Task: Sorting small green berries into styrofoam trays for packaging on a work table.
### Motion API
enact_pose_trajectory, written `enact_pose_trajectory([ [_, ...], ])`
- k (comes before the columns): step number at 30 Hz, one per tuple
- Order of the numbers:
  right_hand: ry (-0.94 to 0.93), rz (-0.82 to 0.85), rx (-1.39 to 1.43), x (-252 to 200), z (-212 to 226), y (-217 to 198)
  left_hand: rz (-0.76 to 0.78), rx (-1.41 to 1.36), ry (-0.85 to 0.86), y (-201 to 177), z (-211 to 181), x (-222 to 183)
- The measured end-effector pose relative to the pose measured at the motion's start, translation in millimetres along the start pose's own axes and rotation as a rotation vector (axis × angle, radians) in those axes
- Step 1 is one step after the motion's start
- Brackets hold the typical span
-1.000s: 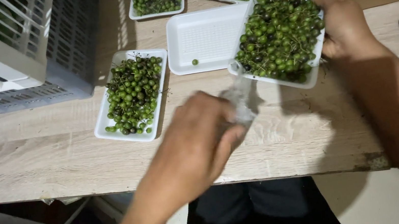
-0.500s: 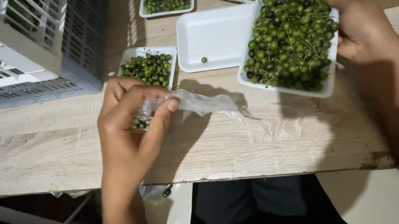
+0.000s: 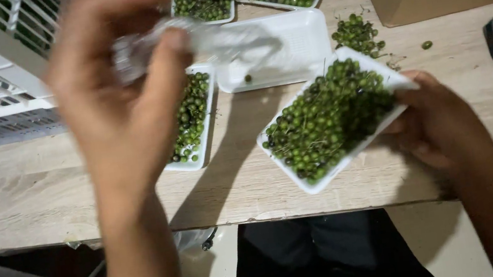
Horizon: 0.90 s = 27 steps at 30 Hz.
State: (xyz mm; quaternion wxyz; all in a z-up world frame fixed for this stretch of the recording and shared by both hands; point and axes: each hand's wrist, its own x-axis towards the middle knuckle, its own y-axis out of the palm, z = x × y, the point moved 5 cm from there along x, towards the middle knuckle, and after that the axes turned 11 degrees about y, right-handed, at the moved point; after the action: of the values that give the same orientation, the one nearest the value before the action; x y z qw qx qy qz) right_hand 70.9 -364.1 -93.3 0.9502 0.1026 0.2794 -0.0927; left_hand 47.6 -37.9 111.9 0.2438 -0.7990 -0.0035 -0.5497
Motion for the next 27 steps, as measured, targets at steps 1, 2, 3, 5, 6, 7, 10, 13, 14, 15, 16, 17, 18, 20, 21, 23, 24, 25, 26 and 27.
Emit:
enact_pose_trajectory([
  [1,0.012,0.035,0.027,4,-10,-3,0.044,-0.008,0.012,11,-2,7],
  [2,0.012,0.034,0.029,-1,-11,-1,0.045,-0.009,0.014,25,1,12],
  [3,0.057,0.024,0.058,-4,-15,0,0.084,-0.091,0.014,42,4,16],
  [5,0.1,0.014,0.093,-4,-26,-2,0.125,-0.173,0.017,80,14,24],
  [6,0.082,0.019,0.1,0,-30,-5,0.117,-0.24,0.014,101,21,27],
  [7,0.063,0.023,0.108,4,-35,-7,0.109,-0.306,0.011,122,28,31],
  [10,0.139,-0.075,-0.028,-42,-8,13,0.184,-0.325,0.061,165,26,41],
  [13,0.053,-0.053,-0.292,-53,-1,6,0.204,-0.302,0.041,195,26,42],
  [14,0.054,-0.058,-0.288,-53,0,-1,0.207,-0.308,0.043,202,27,40],
  [15,0.027,-0.028,-0.359,-53,2,-5,0.246,-0.295,-0.019,210,30,36],
  [16,0.0,0.002,-0.43,-53,3,-8,0.286,-0.283,-0.079,218,34,33],
  [17,0.001,-0.003,-0.426,-54,7,-11,0.289,-0.288,-0.076,222,34,30],
  [18,-0.032,-0.07,-0.538,-55,13,-15,0.313,-0.305,-0.099,228,34,25],
  [20,-0.061,-0.147,-0.643,-55,17,-26,0.343,-0.332,-0.116,233,27,20],
  [21,-0.238,-0.161,-0.516,-55,23,-33,0.395,-0.362,-0.141,236,21,18],
  [23,-0.406,-0.195,-0.378,-53,24,-48,0.46,-0.411,-0.158,239,1,12],
  [24,-0.475,-0.145,-0.364,-52,22,-52,0.529,-0.502,-0.172,244,-13,9],
  [25,-0.544,-0.096,-0.352,-50,21,-57,0.6,-0.593,-0.184,250,-26,6],
  [26,-0.541,-0.143,-0.344,-44,12,-67,0.616,-0.63,-0.161,250,-38,6],
  [27,-0.671,-0.048,-0.214,-41,7,-74,0.653,-0.665,-0.118,250,-51,6],
])
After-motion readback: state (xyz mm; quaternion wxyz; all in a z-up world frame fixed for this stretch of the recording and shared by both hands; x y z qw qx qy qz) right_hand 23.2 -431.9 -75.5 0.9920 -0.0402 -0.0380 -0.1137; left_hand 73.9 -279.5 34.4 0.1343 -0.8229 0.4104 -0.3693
